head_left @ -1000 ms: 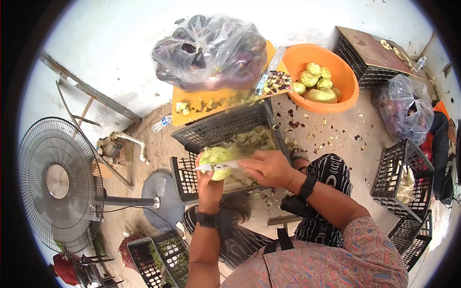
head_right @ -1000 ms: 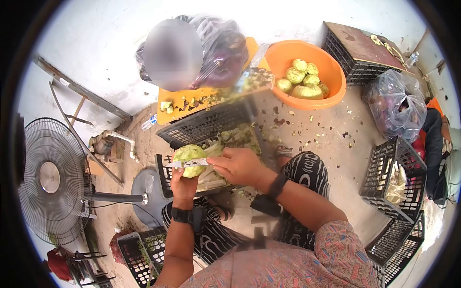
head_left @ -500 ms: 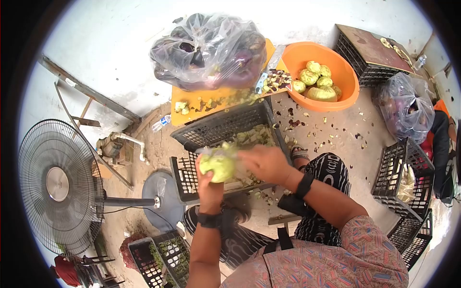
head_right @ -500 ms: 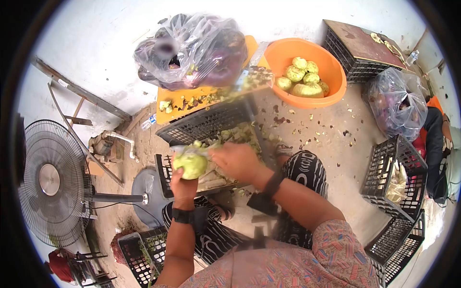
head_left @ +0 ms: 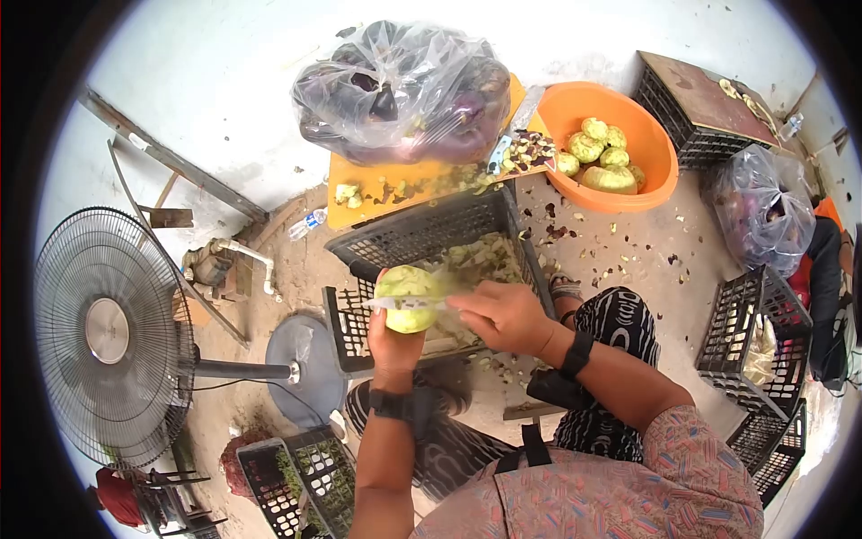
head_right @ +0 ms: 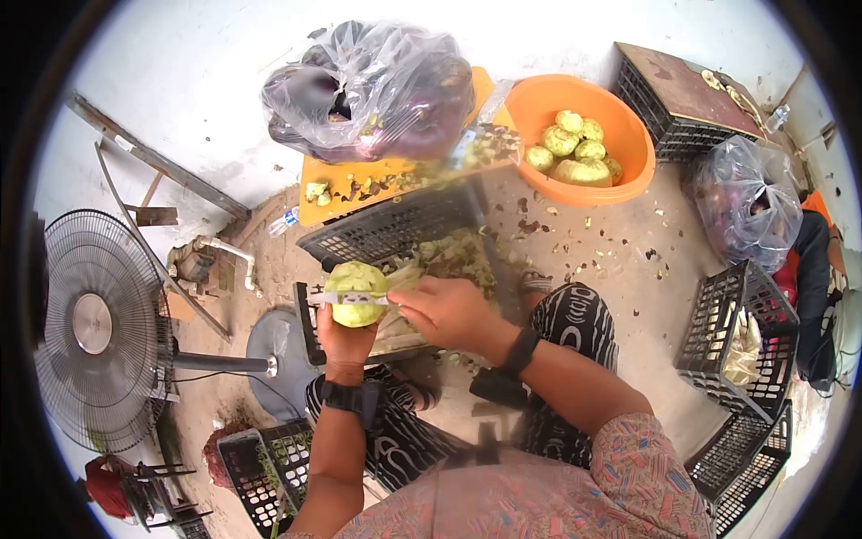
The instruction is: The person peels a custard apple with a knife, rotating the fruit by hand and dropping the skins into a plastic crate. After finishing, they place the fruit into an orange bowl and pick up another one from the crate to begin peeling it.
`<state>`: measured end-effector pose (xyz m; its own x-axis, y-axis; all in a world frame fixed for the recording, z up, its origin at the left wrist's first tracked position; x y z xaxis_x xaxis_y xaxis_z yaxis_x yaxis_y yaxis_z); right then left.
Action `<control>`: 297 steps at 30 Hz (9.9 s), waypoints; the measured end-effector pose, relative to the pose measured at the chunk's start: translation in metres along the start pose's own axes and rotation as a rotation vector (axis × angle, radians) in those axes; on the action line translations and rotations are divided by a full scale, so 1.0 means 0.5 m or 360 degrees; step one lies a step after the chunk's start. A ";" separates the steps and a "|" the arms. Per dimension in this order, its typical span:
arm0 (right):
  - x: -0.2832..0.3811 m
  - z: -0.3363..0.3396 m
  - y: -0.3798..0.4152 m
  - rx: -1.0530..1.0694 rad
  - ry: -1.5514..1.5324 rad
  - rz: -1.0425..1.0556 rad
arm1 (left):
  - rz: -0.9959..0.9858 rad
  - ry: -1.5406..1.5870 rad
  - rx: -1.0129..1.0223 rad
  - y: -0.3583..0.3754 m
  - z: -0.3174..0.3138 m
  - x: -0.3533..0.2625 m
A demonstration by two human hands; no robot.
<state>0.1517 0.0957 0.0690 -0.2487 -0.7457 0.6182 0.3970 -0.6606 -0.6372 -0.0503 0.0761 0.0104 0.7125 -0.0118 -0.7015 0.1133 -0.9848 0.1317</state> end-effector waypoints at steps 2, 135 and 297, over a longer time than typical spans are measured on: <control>0.007 -0.006 0.002 0.0028 0.0008 0.0036 | 0.0046 0.0023 -0.0027 -0.007 0.014 0.007; 0.019 -0.001 0.012 0.0022 0.0100 0.0166 | 0.0421 0.0331 -0.0122 -0.006 -0.022 0.025; -0.031 0.015 0.017 -0.0080 0.0028 0.0077 | 0.0218 0.0006 0.0195 0.022 -0.018 0.006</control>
<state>0.1656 0.1022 0.0575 -0.2460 -0.7778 0.5784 0.3639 -0.6272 -0.6886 -0.0406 0.0667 0.0163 0.7181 -0.1469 -0.6803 -0.0700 -0.9878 0.1394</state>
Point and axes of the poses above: each hand's wrist, its own y-axis away from the middle knuckle, its own z-axis out of the back of the hand, x = y × z, the point moved 4 cm from there along -y, towards the middle knuckle, and after that the axes turned 1 degree about z, right-handed, at the moved point
